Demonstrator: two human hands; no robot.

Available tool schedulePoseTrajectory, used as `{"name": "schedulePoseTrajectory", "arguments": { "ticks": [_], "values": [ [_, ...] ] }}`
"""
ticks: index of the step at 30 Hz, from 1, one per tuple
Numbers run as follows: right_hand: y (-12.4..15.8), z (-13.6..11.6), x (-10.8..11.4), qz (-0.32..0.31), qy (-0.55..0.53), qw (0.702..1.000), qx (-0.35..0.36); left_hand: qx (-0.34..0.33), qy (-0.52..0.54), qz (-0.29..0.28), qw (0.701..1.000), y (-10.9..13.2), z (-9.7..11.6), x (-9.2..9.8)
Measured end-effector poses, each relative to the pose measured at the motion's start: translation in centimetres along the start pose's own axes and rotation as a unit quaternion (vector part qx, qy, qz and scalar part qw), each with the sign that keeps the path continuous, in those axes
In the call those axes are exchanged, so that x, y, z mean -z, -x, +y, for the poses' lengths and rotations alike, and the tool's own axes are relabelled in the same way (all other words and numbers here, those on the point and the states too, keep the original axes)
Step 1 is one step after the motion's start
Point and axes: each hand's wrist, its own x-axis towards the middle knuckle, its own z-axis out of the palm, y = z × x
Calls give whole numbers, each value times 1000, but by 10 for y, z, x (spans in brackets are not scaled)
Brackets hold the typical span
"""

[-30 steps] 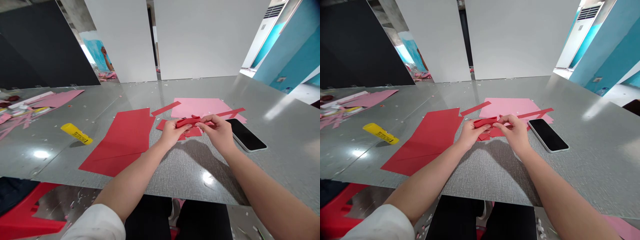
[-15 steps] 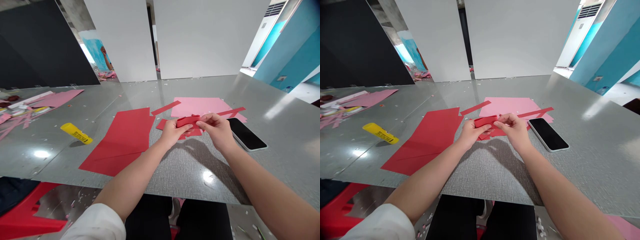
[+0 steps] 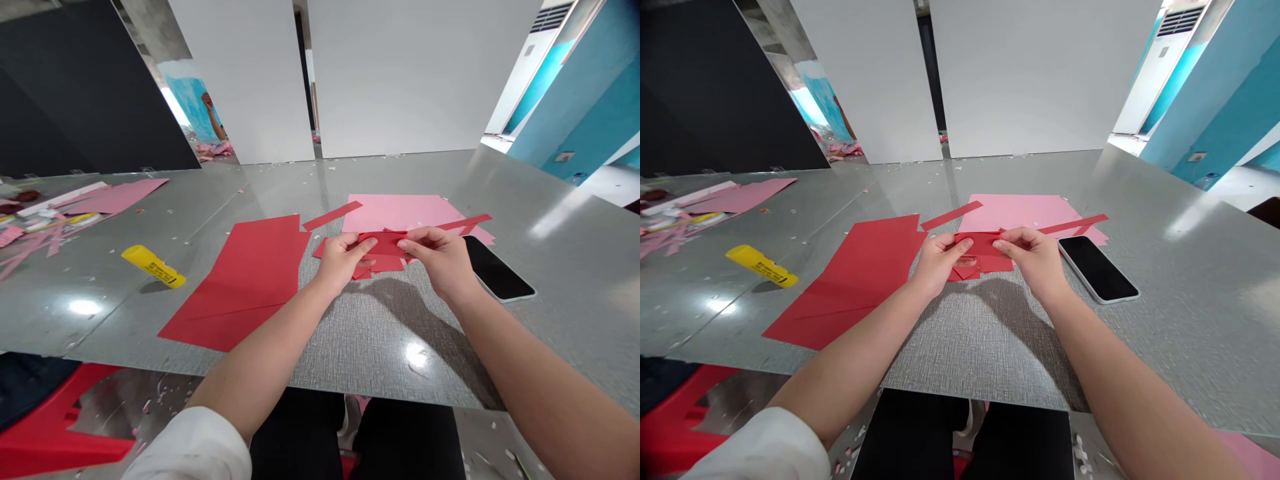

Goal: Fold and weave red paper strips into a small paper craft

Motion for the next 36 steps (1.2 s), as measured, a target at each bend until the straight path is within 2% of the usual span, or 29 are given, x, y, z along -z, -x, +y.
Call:
{"name": "schedulePoseTrajectory", "arguments": {
  "ticks": [7, 11, 16, 20, 24, 27, 30, 36],
  "values": [
    [-1, 1, 3, -9, 18, 1000, 17, -6, 9, -19, 1000, 0, 0, 0],
    [0, 0, 4, 14, 47, 998, 38, -36, -44, -16, 998, 0, 2, 2],
    [4, -7, 6, 55, 128, 982, 131, -128, -129, 6, 983, 1, 11, 6],
    [8, -13, 6, 62, 179, 958, 216, -160, -138, 5, 977, 2, 13, 7],
    [8, -14, 6, 65, 182, 950, 244, -179, -120, 1, 977, 3, 13, 6],
    [8, -13, 6, 71, 185, 952, 231, -168, -126, 4, 978, 4, 13, 6],
    [8, -13, 5, 76, 184, 962, 188, -126, -135, 3, 983, 2, 12, 7],
    [8, -11, 3, 74, 155, 974, 150, -51, -65, 16, 996, 0, 7, 5]
  ]
}}
